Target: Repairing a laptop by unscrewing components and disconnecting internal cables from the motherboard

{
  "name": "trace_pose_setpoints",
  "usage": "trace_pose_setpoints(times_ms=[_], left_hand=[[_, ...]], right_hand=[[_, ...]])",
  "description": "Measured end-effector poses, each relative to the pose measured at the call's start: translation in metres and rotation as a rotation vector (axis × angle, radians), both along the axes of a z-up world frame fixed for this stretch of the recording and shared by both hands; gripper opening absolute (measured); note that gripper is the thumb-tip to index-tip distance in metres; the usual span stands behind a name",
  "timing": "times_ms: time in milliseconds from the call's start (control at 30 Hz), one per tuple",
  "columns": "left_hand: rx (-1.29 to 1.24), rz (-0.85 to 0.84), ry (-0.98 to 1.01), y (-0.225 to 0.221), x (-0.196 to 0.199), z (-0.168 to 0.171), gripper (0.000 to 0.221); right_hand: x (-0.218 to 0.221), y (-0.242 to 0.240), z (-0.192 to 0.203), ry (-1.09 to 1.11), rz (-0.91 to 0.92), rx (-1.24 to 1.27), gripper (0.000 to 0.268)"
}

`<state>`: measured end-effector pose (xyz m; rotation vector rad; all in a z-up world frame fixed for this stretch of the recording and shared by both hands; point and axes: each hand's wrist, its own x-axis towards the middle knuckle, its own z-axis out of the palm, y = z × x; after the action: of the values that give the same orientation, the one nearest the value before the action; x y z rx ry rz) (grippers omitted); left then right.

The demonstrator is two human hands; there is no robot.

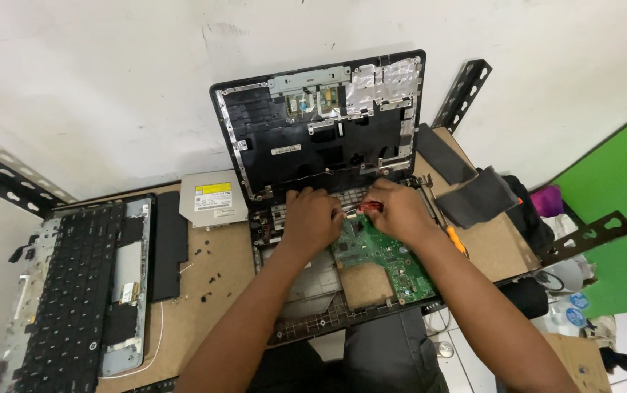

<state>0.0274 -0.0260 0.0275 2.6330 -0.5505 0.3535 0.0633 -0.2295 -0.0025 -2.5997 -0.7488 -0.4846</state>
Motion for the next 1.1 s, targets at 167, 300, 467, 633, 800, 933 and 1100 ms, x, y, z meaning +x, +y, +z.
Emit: trace_pose_setpoints(times_ms=[167, 300, 467, 633, 800, 933, 1100], left_hand=[[0.004, -0.009, -0.018, 0.0, 0.0, 0.001, 0.011], [-0.036, -0.015, -0.021, 0.002, 0.003, -0.005, 0.012], [0.004, -0.006, -0.03, 0.001, 0.002, -0.005, 0.011], [0.043, 0.0, 0.001, -0.005, 0.0, 0.0, 0.01], [0.073, 0.016, -0.068, -0.009, -0.003, -0.002, 0.012], [0.109, 0.034, -0.057, -0.012, -0.004, 0.0, 0.008], [0.077, 0.059, -0.105, -0.01, -0.007, -0.003, 0.007]], right_hand=[[-0.005, 0.003, 0.006, 0.008, 0.005, 0.027, 0.012], [-0.004, 0.002, 0.003, 0.007, 0.001, 0.014, 0.011], [-0.007, 0.003, 0.004, 0.009, -0.011, -0.024, 0.013], [-0.005, 0.002, -0.001, 0.008, -0.044, -0.061, 0.017], [-0.004, 0.003, -0.01, 0.02, -0.098, -0.194, 0.029], [-0.011, 0.006, 0.003, 0.03, -0.117, -0.197, 0.028], [-0.003, 0.005, -0.009, 0.056, -0.105, -0.176, 0.031]])
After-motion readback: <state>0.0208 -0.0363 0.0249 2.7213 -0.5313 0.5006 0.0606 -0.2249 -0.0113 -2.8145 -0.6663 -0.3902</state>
